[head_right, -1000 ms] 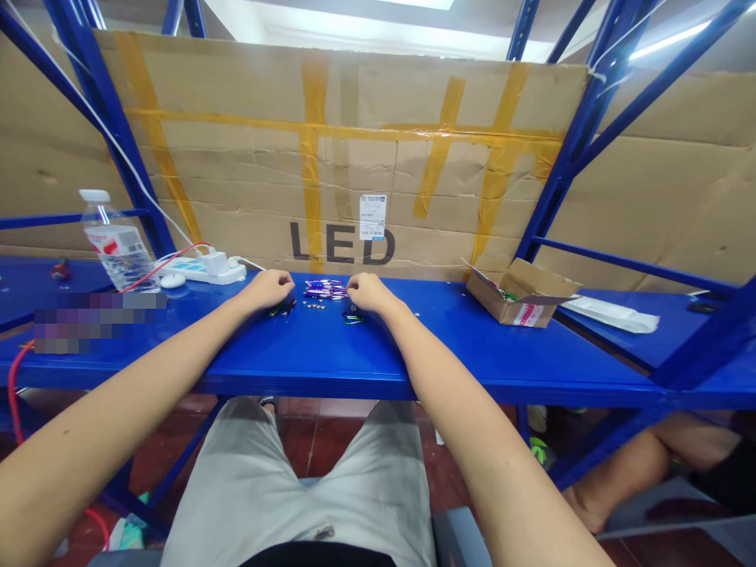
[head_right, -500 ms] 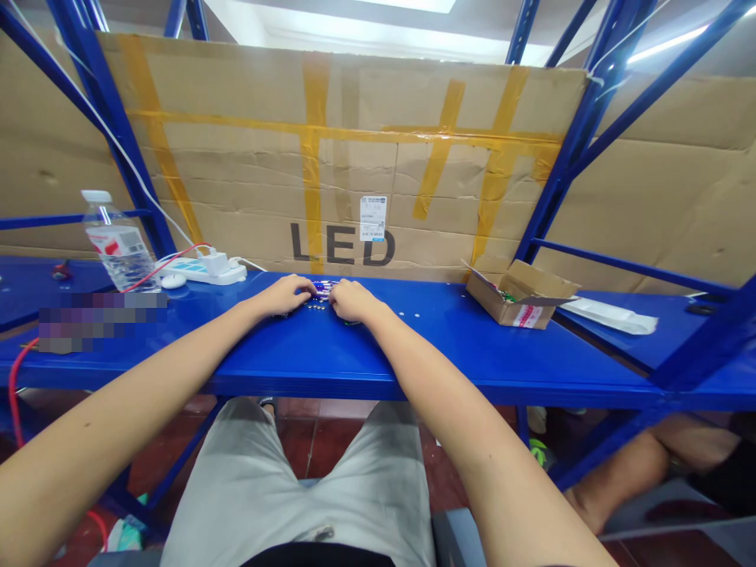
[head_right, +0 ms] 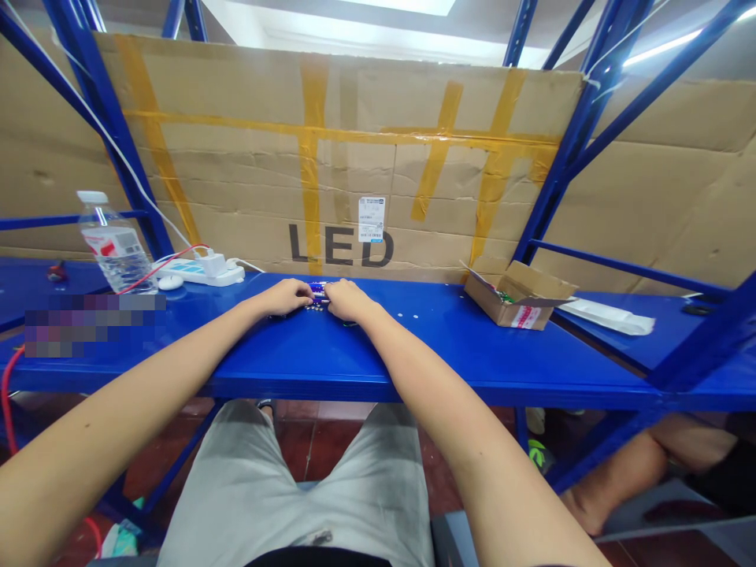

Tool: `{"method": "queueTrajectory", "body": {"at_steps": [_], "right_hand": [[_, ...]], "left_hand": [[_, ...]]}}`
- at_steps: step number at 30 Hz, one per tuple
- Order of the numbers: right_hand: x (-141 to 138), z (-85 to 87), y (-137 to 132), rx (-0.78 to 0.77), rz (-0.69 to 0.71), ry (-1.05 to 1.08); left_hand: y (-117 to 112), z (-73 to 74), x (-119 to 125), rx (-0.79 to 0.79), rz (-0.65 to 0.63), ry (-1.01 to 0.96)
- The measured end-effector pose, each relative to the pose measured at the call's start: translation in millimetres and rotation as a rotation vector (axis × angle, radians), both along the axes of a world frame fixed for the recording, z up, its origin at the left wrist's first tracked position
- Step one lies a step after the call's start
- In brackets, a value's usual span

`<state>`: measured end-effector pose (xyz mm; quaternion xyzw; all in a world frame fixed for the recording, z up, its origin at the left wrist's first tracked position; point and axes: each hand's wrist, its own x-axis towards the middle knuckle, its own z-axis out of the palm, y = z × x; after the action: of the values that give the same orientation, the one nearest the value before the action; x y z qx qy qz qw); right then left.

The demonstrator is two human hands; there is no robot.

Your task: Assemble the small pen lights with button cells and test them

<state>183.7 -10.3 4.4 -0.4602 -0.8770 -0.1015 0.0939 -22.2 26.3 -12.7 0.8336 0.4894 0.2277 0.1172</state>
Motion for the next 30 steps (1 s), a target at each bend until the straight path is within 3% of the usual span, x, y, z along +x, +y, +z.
{"method": "queueTrajectory", "body": {"at_steps": [3, 6, 10, 15, 19, 24, 30], "right_hand": [[4, 2.2, 1, 0.069, 0.048, 0.145], [9, 4.6, 2, 0.071, 0.123, 0.43], [13, 6.3, -1, -0.132, 0.212, 0.783], [13, 5.2, -8, -0.387, 0.23, 0.985], [14, 3.9, -8, -0.389, 0.212, 0.985], [19, 3.0, -7, -0.407, 0.187, 0.838], [24, 6.3, -7, -0.081, 0.242, 0.569]], "left_hand": [[-6, 3.4, 2, 0.081, 0.0, -0.059], [-15, 7.1, 4, 0.21, -0.008, -0.144], [-31, 12.0, 12, 0.346, -0.058, -0.183], [-41, 16.4, 18, 0.451, -0.133, -0.09], [-39, 17.3, 18, 0.477, -0.066, -0.073], [-44, 17.8, 19, 0.417, -0.034, -0.067], [-44, 16.5, 17, 0.486, -0.136, 0.129]]}}
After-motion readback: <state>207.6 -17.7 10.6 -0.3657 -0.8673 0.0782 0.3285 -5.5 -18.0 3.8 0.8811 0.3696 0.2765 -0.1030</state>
